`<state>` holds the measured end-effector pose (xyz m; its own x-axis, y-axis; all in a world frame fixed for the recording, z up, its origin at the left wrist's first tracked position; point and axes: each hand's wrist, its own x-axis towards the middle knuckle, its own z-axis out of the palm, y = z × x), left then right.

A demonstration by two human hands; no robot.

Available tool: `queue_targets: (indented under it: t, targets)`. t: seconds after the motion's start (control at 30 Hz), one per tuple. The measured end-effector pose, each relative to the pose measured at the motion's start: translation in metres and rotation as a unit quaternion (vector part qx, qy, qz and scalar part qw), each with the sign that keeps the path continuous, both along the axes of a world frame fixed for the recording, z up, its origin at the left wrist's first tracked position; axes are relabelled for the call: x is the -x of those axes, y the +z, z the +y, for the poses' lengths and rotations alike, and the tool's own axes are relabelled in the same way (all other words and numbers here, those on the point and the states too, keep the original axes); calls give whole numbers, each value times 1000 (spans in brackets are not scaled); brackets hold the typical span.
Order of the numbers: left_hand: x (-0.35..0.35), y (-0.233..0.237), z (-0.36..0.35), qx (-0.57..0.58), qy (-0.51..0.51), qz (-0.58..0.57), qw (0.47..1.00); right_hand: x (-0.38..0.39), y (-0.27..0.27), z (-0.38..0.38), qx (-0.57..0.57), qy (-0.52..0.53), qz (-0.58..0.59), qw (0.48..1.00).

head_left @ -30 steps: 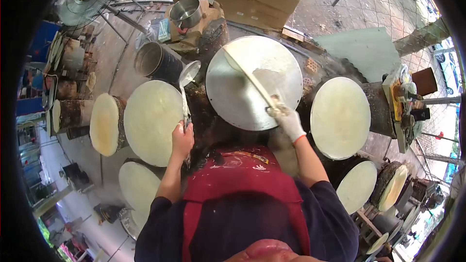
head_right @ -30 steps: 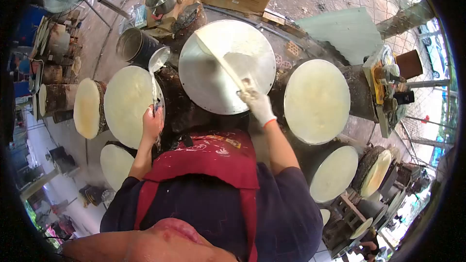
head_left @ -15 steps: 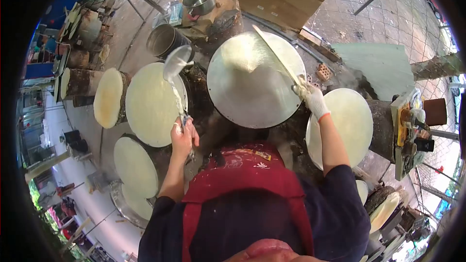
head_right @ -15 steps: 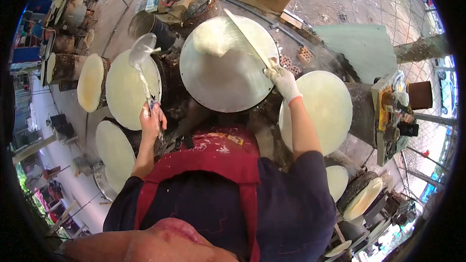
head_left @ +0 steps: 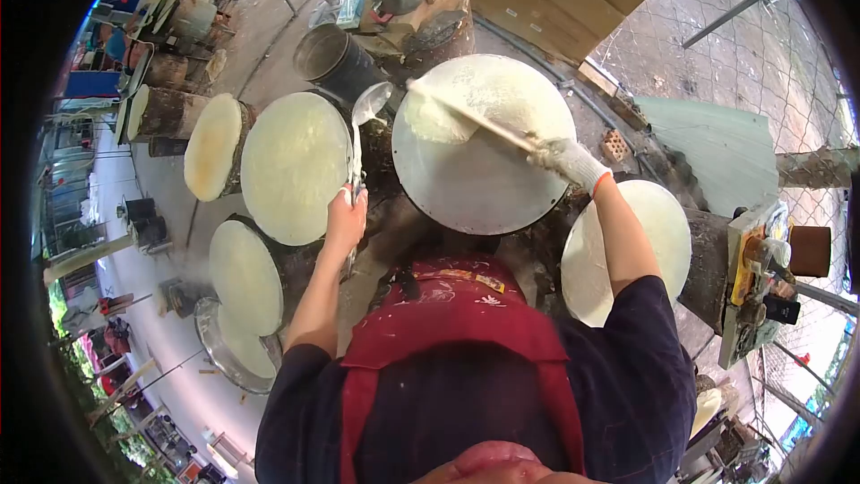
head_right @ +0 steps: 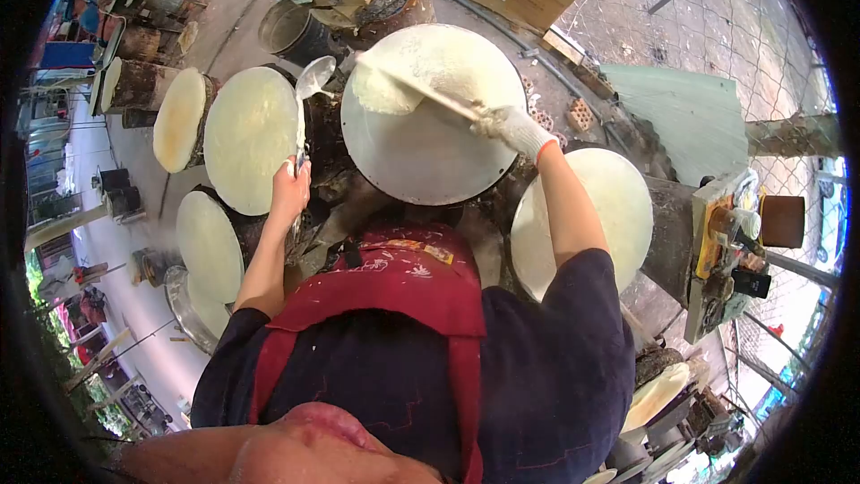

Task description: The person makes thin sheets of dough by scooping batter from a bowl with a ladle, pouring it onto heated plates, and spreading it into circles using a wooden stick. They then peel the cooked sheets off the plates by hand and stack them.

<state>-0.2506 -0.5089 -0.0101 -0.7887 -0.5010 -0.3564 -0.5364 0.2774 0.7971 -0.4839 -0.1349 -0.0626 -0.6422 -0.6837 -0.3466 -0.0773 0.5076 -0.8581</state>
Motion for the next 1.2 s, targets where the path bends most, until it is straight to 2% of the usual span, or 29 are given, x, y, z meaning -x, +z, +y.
queue_targets:
  t: [0.03,0.1,0.13,0.17,0.27,0.3,0.4,0.5,0.57,0.63,0.67,0.73,0.8,0.83,0.87,0.9,0.97,1.03,1.1,1.17,1.2]
  targets:
    - [5,-8,-2,37,-11,1,999,-4,-42,12,99,102,142,980]
    - [16,-23,-11,150,-66,12,986,-11,-49,30,195,105,63,973]
    - [23,-21,-10,194,-89,16,977,-24,-23,39,184,4,-157,970]
    - [28,-19,-9,239,-112,18,964,-31,-8,45,162,-97,-368,911]
    - [41,-28,-12,282,-168,-39,944,-3,-35,46,165,-211,-235,934]
    - [41,-35,-12,300,-186,-55,934,7,-41,43,130,-164,-99,973]
    - [31,-21,-5,360,-241,-100,896,5,16,4,-62,-35,-145,987]
    - [-6,-10,-5,375,-287,-141,870,-25,35,-9,-79,41,-91,992]
    - [-33,-3,-2,371,-312,-156,861,-31,-42,22,44,63,-170,982]
    - [-66,6,4,360,-339,-168,852,-63,-25,39,50,22,-329,943]
    - [-82,6,7,346,-357,-165,852,-81,-20,47,14,38,-217,975]
    - [-109,-1,12,331,-389,-137,849,-132,-19,59,53,-27,-140,988]
    - [-112,-5,14,274,-407,-133,861,-188,-3,48,157,-216,-266,926]
    - [-109,-5,10,257,-419,-139,860,-214,15,31,183,-326,-354,857]
    - [-106,-4,-1,237,-422,-84,871,-231,14,30,182,-281,-464,820]
    - [-99,-1,-13,215,-423,-27,880,-248,7,9,190,-297,-515,781]
    - [-89,22,-30,130,-389,57,910,-262,-11,-57,233,-342,-474,777]
    - [-88,42,-44,125,-325,146,926,-255,3,-130,245,-324,-429,807]
    - [-86,51,-64,118,-273,163,941,-248,-2,-212,204,-377,-327,842]
    - [-85,53,-83,77,-257,193,944,-241,-27,-271,191,-367,-255,874]
    - [-87,52,-91,68,-260,192,944,-244,-52,-293,205,-422,-223,855]
